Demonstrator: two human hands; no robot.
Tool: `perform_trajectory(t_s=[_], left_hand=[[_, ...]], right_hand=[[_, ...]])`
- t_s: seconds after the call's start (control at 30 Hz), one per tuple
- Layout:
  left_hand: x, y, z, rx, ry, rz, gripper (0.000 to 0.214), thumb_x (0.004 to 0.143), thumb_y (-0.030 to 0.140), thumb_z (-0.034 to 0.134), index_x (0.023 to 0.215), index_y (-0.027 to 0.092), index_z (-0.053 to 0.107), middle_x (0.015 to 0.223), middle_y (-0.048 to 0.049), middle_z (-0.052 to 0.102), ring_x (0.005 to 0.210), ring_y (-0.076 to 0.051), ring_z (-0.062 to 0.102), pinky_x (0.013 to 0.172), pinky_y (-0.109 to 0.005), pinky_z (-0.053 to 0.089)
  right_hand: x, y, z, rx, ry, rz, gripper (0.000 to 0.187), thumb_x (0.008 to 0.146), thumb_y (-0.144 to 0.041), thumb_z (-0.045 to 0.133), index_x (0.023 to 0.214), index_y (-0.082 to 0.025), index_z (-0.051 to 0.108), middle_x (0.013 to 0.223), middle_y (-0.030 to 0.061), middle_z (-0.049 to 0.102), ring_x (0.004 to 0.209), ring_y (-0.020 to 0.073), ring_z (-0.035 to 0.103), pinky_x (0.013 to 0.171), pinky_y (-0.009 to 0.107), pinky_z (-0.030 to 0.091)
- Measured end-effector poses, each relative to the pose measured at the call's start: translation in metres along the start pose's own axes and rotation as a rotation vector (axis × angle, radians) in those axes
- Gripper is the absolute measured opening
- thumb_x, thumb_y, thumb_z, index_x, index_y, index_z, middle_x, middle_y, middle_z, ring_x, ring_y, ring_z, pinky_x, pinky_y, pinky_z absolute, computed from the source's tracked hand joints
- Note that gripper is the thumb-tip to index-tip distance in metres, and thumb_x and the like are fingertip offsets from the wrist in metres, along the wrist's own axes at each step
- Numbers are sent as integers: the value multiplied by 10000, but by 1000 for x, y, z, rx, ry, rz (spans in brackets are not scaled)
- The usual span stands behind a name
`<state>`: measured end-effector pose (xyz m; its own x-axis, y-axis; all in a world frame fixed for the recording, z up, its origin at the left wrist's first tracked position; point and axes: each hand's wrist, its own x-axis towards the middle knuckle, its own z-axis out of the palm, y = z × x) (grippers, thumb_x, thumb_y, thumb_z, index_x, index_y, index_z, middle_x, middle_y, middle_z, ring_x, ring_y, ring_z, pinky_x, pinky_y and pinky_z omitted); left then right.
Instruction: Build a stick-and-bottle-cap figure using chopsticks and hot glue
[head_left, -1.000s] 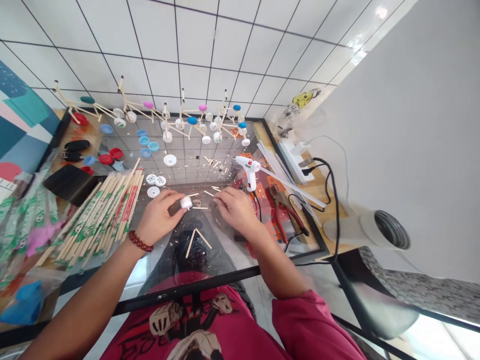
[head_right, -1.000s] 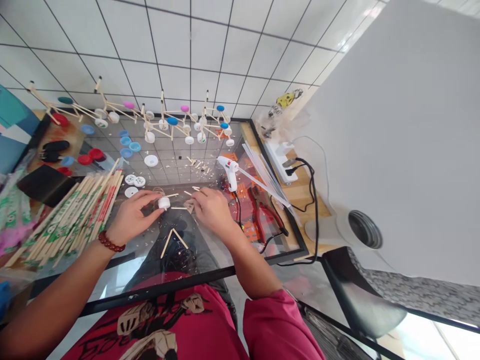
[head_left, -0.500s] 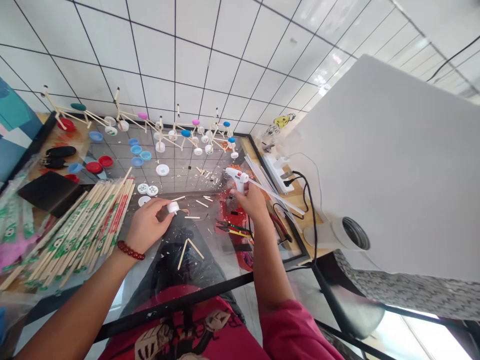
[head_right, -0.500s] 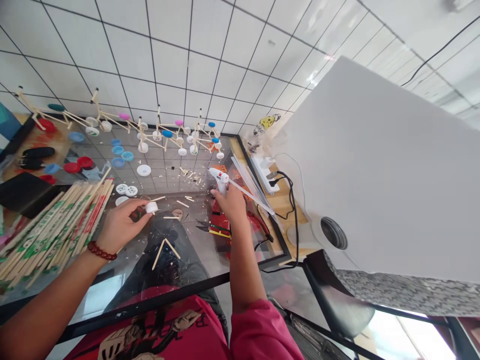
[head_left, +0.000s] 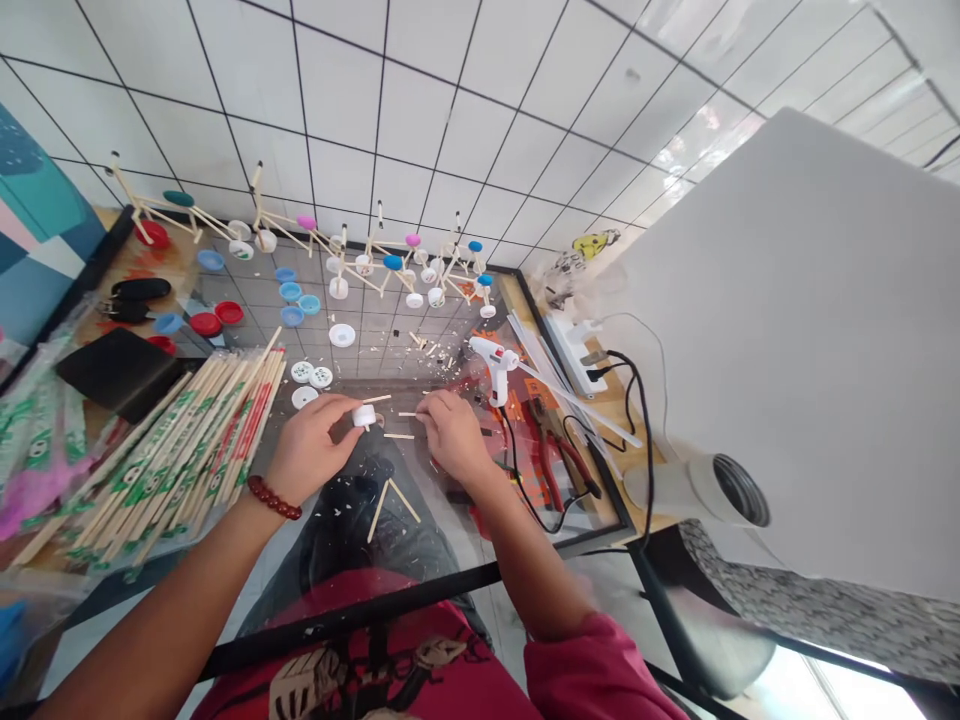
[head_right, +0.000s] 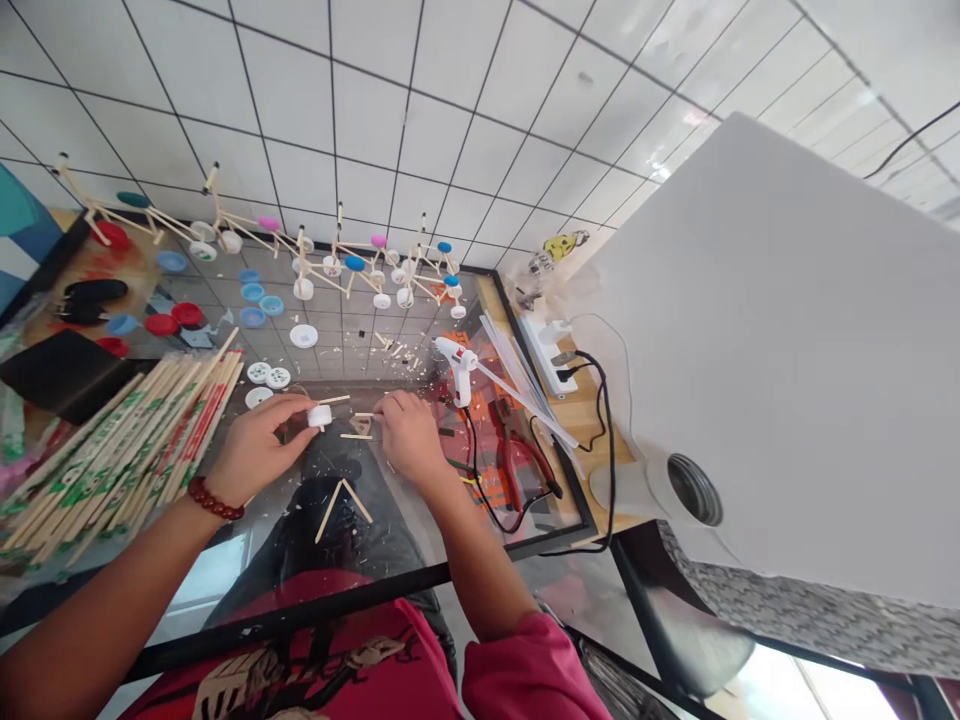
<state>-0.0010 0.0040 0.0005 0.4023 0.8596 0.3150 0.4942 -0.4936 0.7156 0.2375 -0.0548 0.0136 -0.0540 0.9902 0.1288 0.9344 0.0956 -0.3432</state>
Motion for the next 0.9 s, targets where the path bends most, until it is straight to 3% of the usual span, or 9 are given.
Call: perform_trajectory(t_s=[0.17,0.37,0.6,0.9], left_hand=[[-1,6,-1,21,-10,11,254,933,326,618,1097,247,795,1125,-79,822,1024,-279,779,943,-419,642],[-2,7,-2,49,-15,31,267,952,334,601,1125,290,799,1131,-66,814,1026,-258,780,910,-395,654],[-4,10,-4,72,-26,115,302,900,312,682,1185,284,777,1197,-78,787,1114,-282,767,962,-417,652],[-2,9,-3,66,-34,79,207,921,336,701,1103,260,762,1173,-72,792,1055,-263,773,978,-407,642]], right_hand=[[-12,-13,9,24,-8,-165,230,1055,-136,551,1134,-200,758,1061,88,800,1009,251,693,889,375,499],[-8,-14,19,18,-24,-142,205,1058,-163,585,1108,-231,771,1169,95,781,1095,252,662,922,383,478],[-8,-14,18,30,1,-115,179,1071,-192,598,1102,-221,772,1148,81,762,1079,241,648,901,366,444],[-8,-16,16,38,-42,-121,176,1076,-193,603,1109,-247,767,1172,75,770,1097,238,645,921,360,413]])
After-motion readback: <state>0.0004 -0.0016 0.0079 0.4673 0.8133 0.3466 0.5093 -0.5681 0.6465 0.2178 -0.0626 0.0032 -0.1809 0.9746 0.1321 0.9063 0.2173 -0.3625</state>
